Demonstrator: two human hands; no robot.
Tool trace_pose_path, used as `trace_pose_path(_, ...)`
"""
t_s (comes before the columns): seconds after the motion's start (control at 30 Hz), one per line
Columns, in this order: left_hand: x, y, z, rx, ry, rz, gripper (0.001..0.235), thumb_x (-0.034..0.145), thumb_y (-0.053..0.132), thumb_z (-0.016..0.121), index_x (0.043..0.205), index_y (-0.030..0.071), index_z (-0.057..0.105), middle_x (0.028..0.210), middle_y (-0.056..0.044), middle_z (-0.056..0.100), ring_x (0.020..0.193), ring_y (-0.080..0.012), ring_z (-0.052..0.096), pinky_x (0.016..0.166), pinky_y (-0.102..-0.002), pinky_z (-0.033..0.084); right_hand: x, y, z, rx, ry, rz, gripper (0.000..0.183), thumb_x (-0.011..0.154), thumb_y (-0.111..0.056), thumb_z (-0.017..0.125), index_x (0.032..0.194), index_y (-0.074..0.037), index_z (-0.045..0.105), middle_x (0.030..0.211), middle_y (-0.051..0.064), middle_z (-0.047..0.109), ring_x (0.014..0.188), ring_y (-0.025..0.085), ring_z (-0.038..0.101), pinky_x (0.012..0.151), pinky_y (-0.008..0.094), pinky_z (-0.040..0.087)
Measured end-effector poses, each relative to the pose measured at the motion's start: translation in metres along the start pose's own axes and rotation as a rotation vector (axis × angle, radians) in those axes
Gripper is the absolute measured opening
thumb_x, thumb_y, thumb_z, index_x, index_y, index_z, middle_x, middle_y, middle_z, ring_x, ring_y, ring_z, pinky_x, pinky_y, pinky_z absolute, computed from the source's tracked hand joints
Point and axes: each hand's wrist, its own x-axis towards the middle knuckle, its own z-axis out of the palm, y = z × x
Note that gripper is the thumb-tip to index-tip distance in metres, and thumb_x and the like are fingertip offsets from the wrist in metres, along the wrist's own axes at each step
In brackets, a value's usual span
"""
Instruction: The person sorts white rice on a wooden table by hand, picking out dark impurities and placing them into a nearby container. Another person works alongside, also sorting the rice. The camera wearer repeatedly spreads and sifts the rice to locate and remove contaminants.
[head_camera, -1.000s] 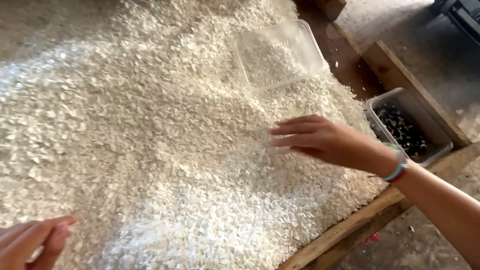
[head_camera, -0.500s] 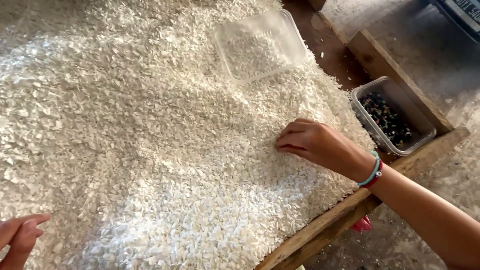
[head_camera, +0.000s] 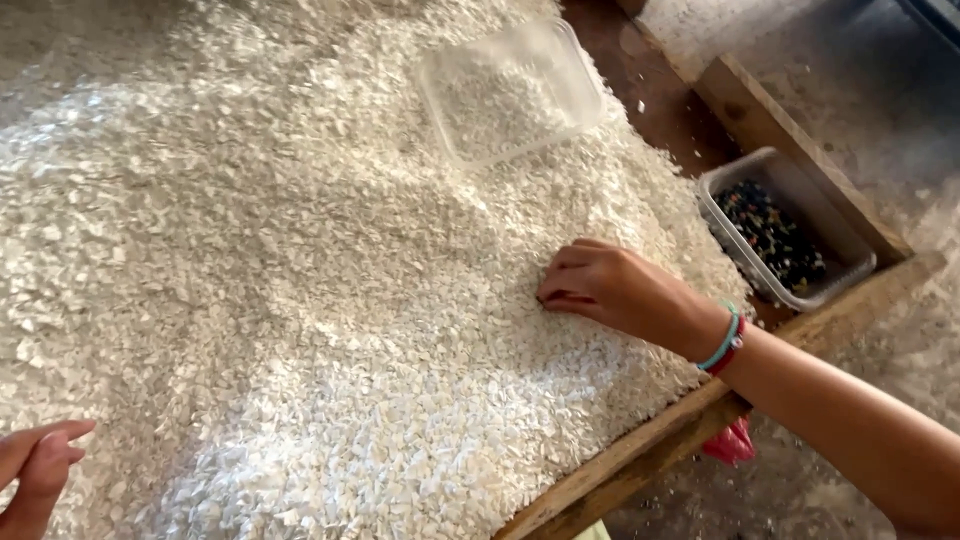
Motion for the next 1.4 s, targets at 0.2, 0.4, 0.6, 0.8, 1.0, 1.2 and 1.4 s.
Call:
trace_pose_path(0.2,0.03,-0.28,0.065,-0.248,-0.025,-0.086,0.04,0.118,0.017,0.039,0.13,-0.01,0.066,0.122,-0.022,0.066,0.084,-0.023,0.057,0.08,-0.036,0.046,-0.001,0.004,0.005,0.047,0.029,0.058,0.014,0.096,-0.019,0.062,0.09,-0.007,0.067,0.085,0.004,0.067,0.075,0.013,0.066,0.072,0.021,0.06)
trace_pose_path(0.4,0.009,-0.047,0.006,-0.075,0.0,0.024,0.033,0.111,0.017,0.043,0.124,0.0,0.068,0.108,-0.014,0.07,0.088,-0.0213,0.067,0.088,-0.029,0.047,-0.001,0.009,-0.013,0.416,-0.07,0.398,0.03,0.096,-0.041,0.053,0.089,-0.013,0.06,0.071,-0.002,0.052,0.057,0.008,0.041,0.053,0.024,0.035)
trace_pose_path(0.6,0.01,0.088,-0.033,0.282,0.002,0.192,0.023,0.1,0.024,0.054,0.108,0.018,0.075,0.072,0.006,0.071,0.064,-0.0099,0.06,0.081,-0.023,0.046,-0.006,0.006,-0.021,0.877,0.001,0.339,0.02,0.097,-0.029,0.057,0.093,-0.01,0.063,0.08,0.001,0.059,0.074,0.011,0.057,0.076,0.026,0.047)
trace_pose_path(0.8,0.033,0.226,-0.017,0.08,0.035,0.456,0.02,0.085,0.022,0.064,0.1,0.011,0.073,0.093,-0.003,0.077,0.077,-0.0126,0.074,0.065,-0.023,0.063,0.002,0.001,-0.02,0.917,-0.007,0.362,0.019,0.093,-0.022,0.06,0.098,-0.004,0.066,0.085,0.008,0.07,0.079,0.016,0.07,0.079,0.029,0.059)
trace_pose_path(1.0,0.083,0.373,0.046,-0.177,-0.137,0.928,0.006,0.09,0.014,0.068,0.093,0.012,0.073,0.075,0.002,0.074,0.058,-0.0088,0.067,0.046,-0.022,0.05,0.019,-0.014,-0.02,0.873,0.115,0.254,0.018,0.092,-0.022,0.062,0.097,-0.005,0.065,0.084,0.007,0.069,0.079,0.016,0.069,0.078,0.029,0.061)
trace_pose_path(1.2,0.101,0.395,0.094,-0.088,-0.225,0.847,0.014,0.085,0.005,0.07,0.097,0.01,0.075,0.08,-0.008,0.075,0.071,-0.0295,0.072,0.063,-0.04,0.057,0.02,-0.009,-0.008,0.998,0.265,0.408,0.018,0.095,-0.011,0.062,0.098,0.006,0.063,0.08,0.016,0.069,0.078,0.029,0.075,0.081,0.043,0.062)
trace_pose_path(1.4,0.106,0.387,0.11,-0.155,-0.224,0.831,0.012,0.085,0.008,0.072,0.096,0.01,0.075,0.085,-0.007,0.076,0.076,-0.0285,0.072,0.063,-0.039,0.058,0.024,-0.03,-0.015,0.914,0.31,0.418,0.019,0.093,-0.014,0.065,0.096,0.005,0.065,0.081,0.015,0.07,0.08,0.028,0.075,0.082,0.043,0.061)
